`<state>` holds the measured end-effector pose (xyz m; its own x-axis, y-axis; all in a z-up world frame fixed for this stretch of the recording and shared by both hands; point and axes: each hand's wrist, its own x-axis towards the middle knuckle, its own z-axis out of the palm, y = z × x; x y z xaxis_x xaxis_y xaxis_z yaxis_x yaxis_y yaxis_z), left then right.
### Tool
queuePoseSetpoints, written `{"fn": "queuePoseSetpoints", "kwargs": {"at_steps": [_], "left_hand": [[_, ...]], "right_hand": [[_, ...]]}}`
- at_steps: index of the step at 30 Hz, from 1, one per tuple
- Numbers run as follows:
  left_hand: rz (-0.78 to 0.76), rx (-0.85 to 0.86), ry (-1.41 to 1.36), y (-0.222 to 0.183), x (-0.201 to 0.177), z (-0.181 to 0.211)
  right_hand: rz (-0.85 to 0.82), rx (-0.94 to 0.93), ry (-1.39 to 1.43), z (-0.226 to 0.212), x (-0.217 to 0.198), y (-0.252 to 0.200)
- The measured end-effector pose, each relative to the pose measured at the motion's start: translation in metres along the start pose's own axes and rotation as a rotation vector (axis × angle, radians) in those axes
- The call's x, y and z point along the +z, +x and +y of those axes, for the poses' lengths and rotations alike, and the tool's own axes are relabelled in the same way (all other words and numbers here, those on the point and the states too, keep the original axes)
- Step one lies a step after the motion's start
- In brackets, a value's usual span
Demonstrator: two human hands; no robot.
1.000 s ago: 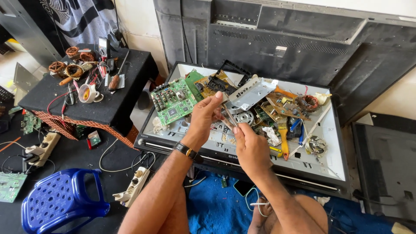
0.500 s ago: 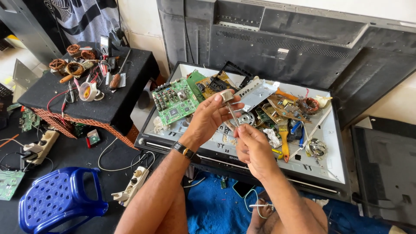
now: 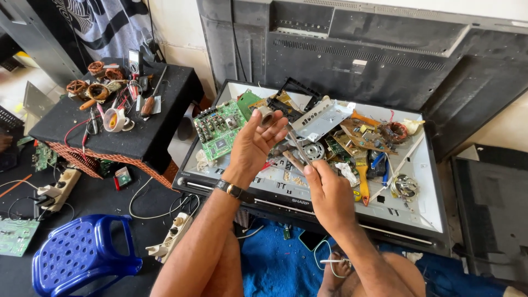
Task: The person is manipulating internal components of a disassembled television, including circuit boards and wires, using their hands and a screwdriver to repair or disassemble the unit.
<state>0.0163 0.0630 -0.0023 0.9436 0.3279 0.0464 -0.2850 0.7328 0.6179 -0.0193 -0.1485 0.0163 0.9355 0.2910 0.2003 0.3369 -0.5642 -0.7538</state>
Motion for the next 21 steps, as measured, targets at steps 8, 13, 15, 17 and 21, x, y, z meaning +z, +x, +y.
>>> {"fn": "queuePoseSetpoints", "kwargs": {"at_steps": [8,13,15,17,21], "left_hand": [[-0.042,-0.085,0.032,-0.006,0.015,-0.017],[-0.063,-0.106,0.030,-0.010,0.020,-0.019],[-0.080,-0.095,0.054,-0.011,0.021,-0.021],[-0.085,-0.066,0.091,-0.012,0.024,-0.021],[-0.145,-0.042,0.208,-0.014,0.024,-0.032]], "right_hand": [[-0.047,0.000,0.005,-0.009,0.000,0.004],[-0.043,0.018,0.029,-0.005,-0.001,0.005],[-0.035,0.010,0.013,-0.002,0.001,0.005],[-0.012,-0.016,-0.036,-0.002,-0.003,0.004],[0.006,0.006,-0.031,0.004,0.000,0.005]]}}
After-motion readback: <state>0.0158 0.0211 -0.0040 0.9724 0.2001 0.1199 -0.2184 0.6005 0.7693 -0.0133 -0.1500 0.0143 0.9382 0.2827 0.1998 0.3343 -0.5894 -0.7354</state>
